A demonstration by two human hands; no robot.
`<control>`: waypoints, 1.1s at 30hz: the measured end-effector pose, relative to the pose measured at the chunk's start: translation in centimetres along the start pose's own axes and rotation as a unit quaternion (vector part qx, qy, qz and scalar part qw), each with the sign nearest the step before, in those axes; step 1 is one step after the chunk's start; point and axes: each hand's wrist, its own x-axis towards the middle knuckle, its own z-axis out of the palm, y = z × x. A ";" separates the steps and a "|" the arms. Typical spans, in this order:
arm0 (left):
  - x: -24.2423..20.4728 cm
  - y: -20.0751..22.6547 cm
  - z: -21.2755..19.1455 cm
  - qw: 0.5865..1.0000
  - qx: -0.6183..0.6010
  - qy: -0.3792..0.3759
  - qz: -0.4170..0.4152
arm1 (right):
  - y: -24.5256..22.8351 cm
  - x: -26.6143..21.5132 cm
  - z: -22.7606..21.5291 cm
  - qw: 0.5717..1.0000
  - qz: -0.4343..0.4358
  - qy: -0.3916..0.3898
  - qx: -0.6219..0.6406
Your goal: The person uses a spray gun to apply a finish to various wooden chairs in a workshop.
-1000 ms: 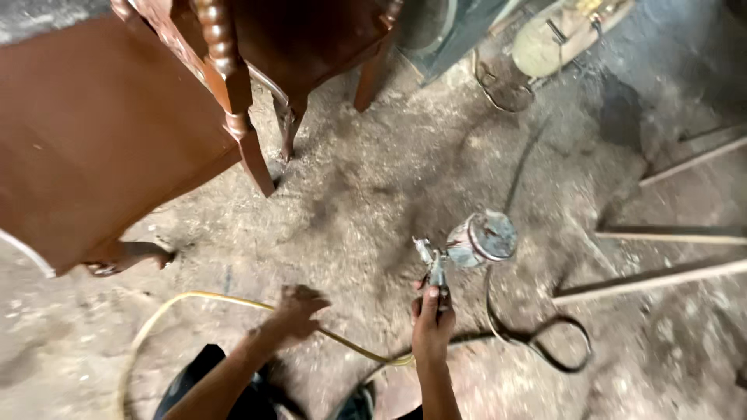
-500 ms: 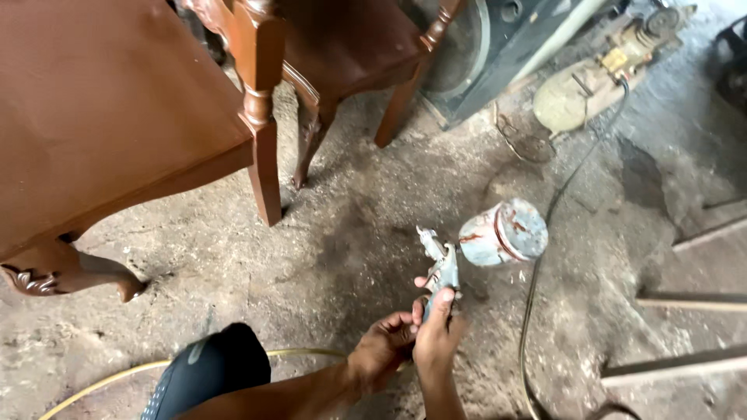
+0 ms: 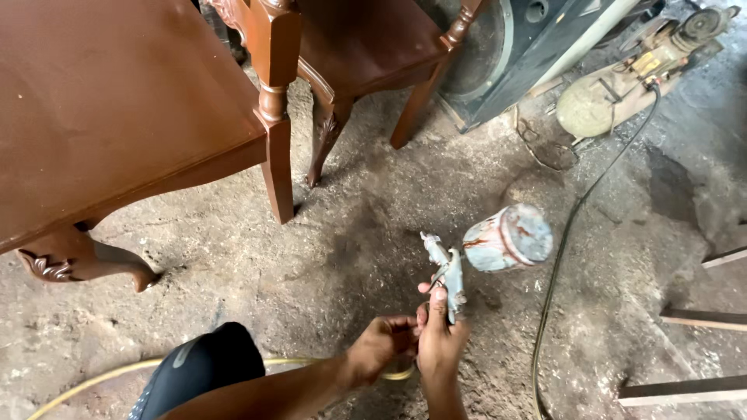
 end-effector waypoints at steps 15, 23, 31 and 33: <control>-6.1 10.8 1.3 0.563 0.581 0.016 0.587 | 1.9 -1.5 0.4 0.942 -0.207 -0.117 -0.237; -7.3 12.5 -0.1 0.566 0.594 -0.037 0.570 | 3.5 -2.0 1.0 0.934 -0.203 -0.117 -0.269; -9.8 13.7 -0.2 0.508 0.654 0.006 0.561 | 6.1 -1.5 2.1 0.942 -0.137 -0.100 -0.289; -10.3 13.8 -0.5 0.521 0.624 0.002 0.582 | 7.9 -1.2 2.1 0.945 -0.200 -0.118 -0.229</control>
